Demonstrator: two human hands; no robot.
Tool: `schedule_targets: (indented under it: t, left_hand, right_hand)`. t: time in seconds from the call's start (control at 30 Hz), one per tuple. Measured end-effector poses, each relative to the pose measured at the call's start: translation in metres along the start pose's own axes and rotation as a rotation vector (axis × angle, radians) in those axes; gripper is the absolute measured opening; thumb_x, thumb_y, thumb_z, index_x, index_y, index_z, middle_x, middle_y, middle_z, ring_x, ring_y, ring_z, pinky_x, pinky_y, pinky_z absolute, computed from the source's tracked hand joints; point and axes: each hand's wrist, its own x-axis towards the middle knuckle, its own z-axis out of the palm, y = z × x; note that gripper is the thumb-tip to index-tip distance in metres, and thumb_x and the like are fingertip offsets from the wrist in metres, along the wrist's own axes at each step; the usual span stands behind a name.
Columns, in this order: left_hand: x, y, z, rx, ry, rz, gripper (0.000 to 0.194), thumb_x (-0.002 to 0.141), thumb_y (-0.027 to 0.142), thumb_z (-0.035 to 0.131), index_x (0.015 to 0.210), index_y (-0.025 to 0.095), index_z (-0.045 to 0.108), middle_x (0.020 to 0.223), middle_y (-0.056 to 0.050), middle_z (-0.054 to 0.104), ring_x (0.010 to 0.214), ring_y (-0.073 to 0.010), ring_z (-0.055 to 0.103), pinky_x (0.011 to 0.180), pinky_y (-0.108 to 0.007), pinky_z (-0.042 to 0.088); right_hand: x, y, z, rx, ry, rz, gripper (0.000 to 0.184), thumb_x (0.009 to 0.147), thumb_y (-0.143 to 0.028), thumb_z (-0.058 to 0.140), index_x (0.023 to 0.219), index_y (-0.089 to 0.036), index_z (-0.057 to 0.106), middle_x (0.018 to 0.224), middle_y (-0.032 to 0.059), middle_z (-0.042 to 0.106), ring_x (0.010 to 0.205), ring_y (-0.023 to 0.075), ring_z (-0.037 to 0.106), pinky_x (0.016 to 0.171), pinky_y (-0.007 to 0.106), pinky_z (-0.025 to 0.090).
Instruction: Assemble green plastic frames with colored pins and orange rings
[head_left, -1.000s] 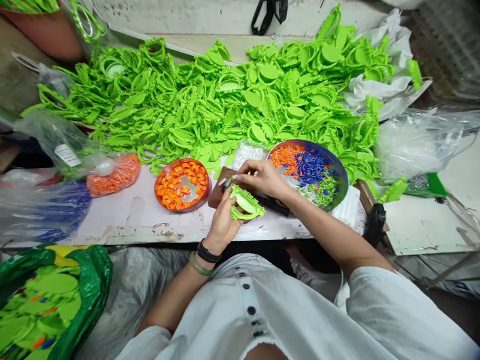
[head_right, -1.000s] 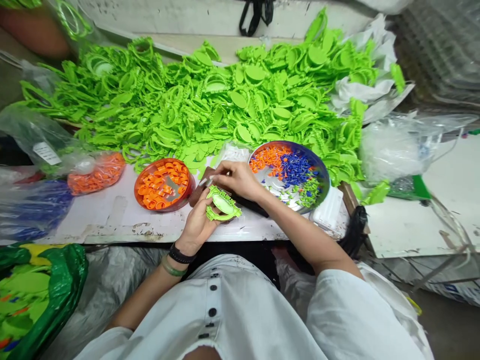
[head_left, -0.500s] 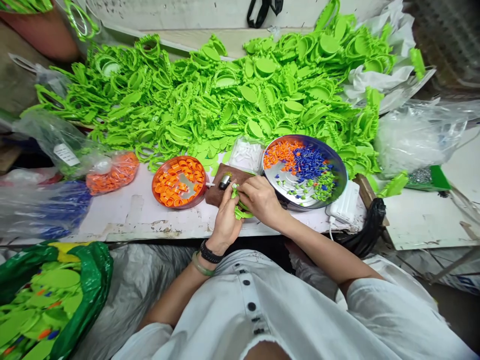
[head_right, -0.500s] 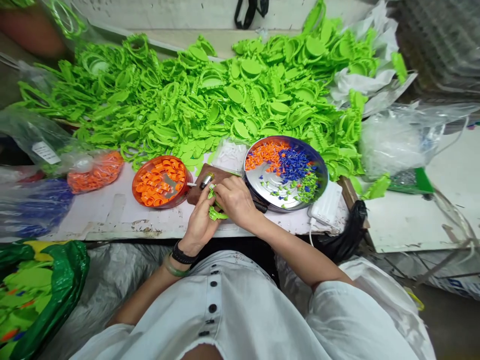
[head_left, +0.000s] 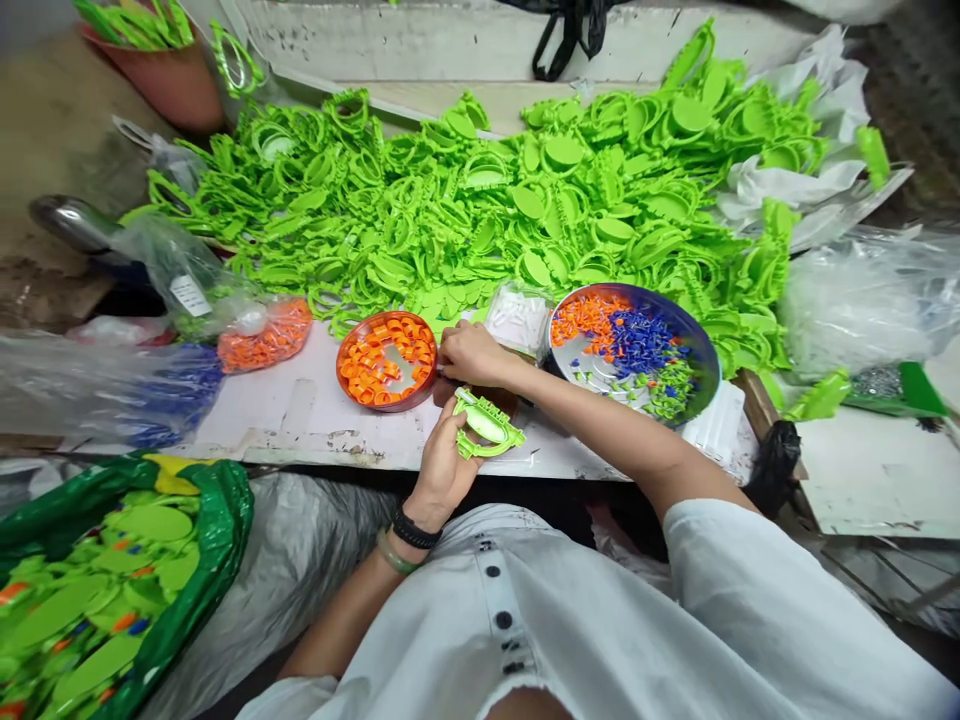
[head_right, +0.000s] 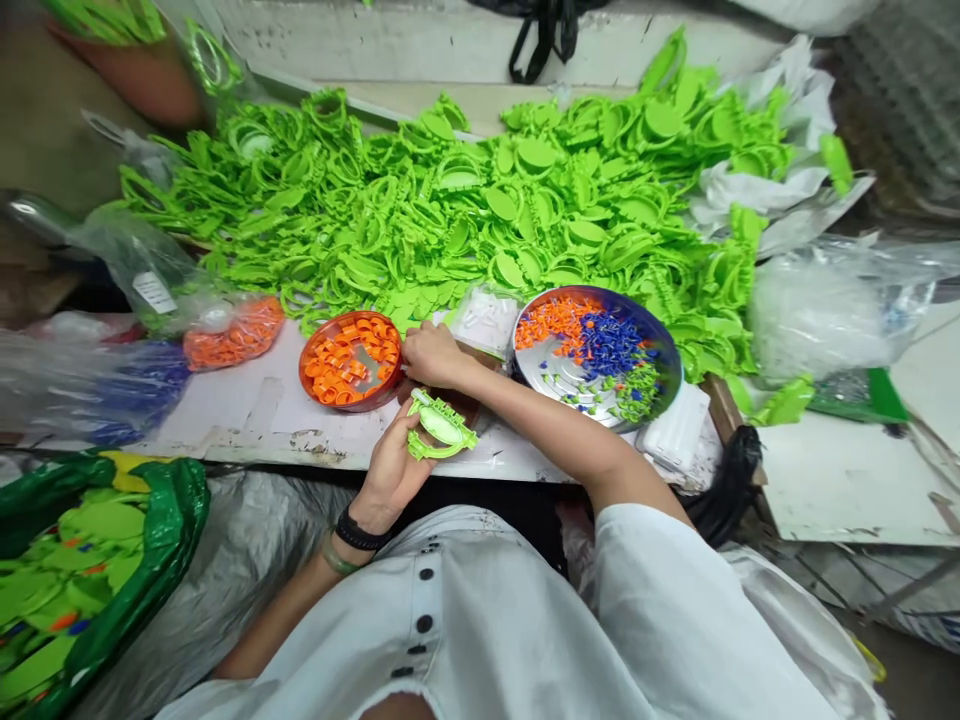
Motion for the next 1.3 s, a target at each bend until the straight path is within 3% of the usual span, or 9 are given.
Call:
schedule_targets:
  t: [0.13,0.27,0.37,0.5,0.73,0.9,1.0,1.13,1.3]
  left_hand:
    - [0.001,0.009,-0.010,-0.023,-0.002,0.011,0.040,0.084,0.018,0.056,0.124,0.024,0.060,0.116,-0.005,0.068,0.105,-0.0226,0.067,0.094,-0.044,0.055]
    - [0.006,0.013,-0.005,0.022,-0.027,-0.025,0.037,0.083,0.016,0.057,0.119,0.022,0.061,0.109,-0.005,0.070,0.104,-0.0232,0.068,0.096,-0.047,0.054]
    - [0.010,0.012,0.005,0.057,-0.077,-0.021,0.040,0.080,0.013,0.059,0.119,0.022,0.059,0.108,-0.006,0.071,0.104,-0.0244,0.069,0.096,-0.049,0.054]
    - [0.015,0.003,0.019,0.108,-0.148,-0.070,0.042,0.079,0.013,0.061,0.119,0.024,0.055,0.111,-0.008,0.071,0.106,-0.0290,0.070,0.093,-0.054,0.054]
    - [0.020,-0.021,0.044,0.150,-0.178,-0.133,0.037,0.081,0.016,0.064,0.115,0.025,0.055,0.121,-0.007,0.068,0.105,-0.0302,0.070,0.093,-0.059,0.053]
    - [0.023,-0.029,0.055,0.165,-0.162,-0.129,0.031,0.079,0.014,0.061,0.108,0.022,0.054,0.109,-0.006,0.070,0.104,-0.0286,0.069,0.093,-0.061,0.052]
    - [0.024,-0.035,0.060,0.161,-0.157,-0.102,0.029,0.078,0.012,0.060,0.105,0.022,0.054,0.101,-0.003,0.071,0.095,-0.0244,0.070,0.093,-0.059,0.053]
    - [0.025,-0.039,0.065,0.154,-0.130,-0.047,0.032,0.076,0.011,0.061,0.106,0.022,0.057,0.100,0.000,0.069,0.092,-0.0202,0.069,0.095,-0.052,0.054]
    - [0.025,-0.039,0.065,0.145,-0.126,-0.038,0.031,0.075,0.010,0.059,0.104,0.022,0.059,0.101,-0.001,0.069,0.093,-0.0210,0.068,0.093,-0.051,0.055]
  right_hand:
    - [0.000,0.013,-0.006,-0.007,0.032,0.143,0.024,0.091,-0.029,0.056,0.103,-0.017,0.073,0.100,0.0102,0.075,0.093,0.0238,0.065,0.075,0.031,0.045]
    - [-0.035,0.071,-0.040,0.024,0.211,0.291,0.031,0.090,-0.033,0.062,0.114,-0.015,0.072,0.110,0.0117,0.074,0.099,0.0250,0.066,0.079,0.031,0.045]
    - [-0.085,0.118,-0.053,0.135,0.358,0.318,0.023,0.090,-0.025,0.059,0.099,-0.015,0.077,0.094,0.0079,0.076,0.082,0.0200,0.066,0.074,0.030,0.043]
    - [-0.150,0.148,-0.028,0.132,0.120,0.495,0.017,0.081,-0.018,0.062,0.083,-0.016,0.079,0.082,0.0052,0.076,0.072,0.0185,0.065,0.065,0.027,0.038]
    - [-0.165,0.148,0.022,0.083,0.115,0.621,0.017,0.081,-0.016,0.061,0.084,-0.017,0.077,0.080,0.0090,0.076,0.073,0.0201,0.066,0.062,0.027,0.038]
    - [-0.162,0.127,0.018,0.652,0.520,0.463,0.014,0.083,-0.025,0.064,0.084,-0.016,0.073,0.083,0.0055,0.074,0.074,0.0164,0.065,0.067,0.026,0.046]
    - [-0.158,0.095,0.014,0.931,0.575,0.331,0.019,0.080,-0.034,0.068,0.082,-0.015,0.072,0.076,0.0038,0.072,0.067,0.0143,0.063,0.062,0.025,0.047]
    - [-0.149,0.066,0.014,0.942,0.588,0.353,0.017,0.079,-0.032,0.070,0.079,-0.015,0.073,0.069,0.0024,0.070,0.061,0.0129,0.061,0.056,0.023,0.045]
    - [-0.144,0.062,0.016,0.827,0.587,0.362,0.016,0.082,-0.031,0.068,0.080,-0.016,0.074,0.073,0.0028,0.073,0.064,0.0134,0.064,0.060,0.023,0.046]
